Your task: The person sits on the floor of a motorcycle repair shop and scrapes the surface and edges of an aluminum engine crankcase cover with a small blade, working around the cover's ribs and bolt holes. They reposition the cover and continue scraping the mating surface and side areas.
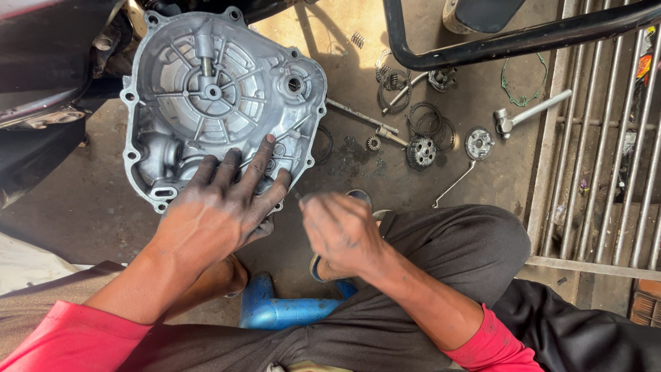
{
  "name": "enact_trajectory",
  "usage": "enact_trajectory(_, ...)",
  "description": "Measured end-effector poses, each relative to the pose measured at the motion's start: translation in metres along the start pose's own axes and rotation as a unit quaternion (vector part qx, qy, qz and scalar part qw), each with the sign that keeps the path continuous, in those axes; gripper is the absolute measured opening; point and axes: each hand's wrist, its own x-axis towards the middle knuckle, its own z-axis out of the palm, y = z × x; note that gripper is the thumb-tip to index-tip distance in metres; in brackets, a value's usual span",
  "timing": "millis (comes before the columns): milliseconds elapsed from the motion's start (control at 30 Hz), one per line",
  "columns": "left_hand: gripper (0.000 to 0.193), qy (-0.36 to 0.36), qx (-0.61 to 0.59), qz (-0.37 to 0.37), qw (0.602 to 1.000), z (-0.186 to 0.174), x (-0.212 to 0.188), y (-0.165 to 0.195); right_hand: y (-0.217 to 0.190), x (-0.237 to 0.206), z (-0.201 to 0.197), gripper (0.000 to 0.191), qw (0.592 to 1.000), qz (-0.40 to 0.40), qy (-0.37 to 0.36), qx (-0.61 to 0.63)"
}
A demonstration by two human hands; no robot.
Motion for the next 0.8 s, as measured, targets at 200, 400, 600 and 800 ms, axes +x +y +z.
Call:
enact_trajectory(200,0.079,0.034,0.019,0.000,0.999,0.0032,-0.0027,-0.0002,-0.0020,0.0012,0.0000,0.008,0.999,0.019,0.035,-0.036)
enact_trajectory(400,0.075,0.034,0.023,0.003,0.999,0.0055,-0.0018,-0.0004,0.0023,-0.0001,0.0045,0.002,0.999,-0.035,0.027,0.002)
enact_trajectory(600,0.078,0.028,0.021,-0.001,0.999,0.0054,-0.0008,-0.0001,0.0034,0.0017,0.0090,0.008,0.997,-0.055,0.006,-0.054)
enact_trajectory(800,0.076,0.031,0.020,-0.001,0.999,0.0051,-0.0026,-0.0004,0.0001,-0.0001,0.0065,0.006,0.997,-0.024,0.041,-0.059)
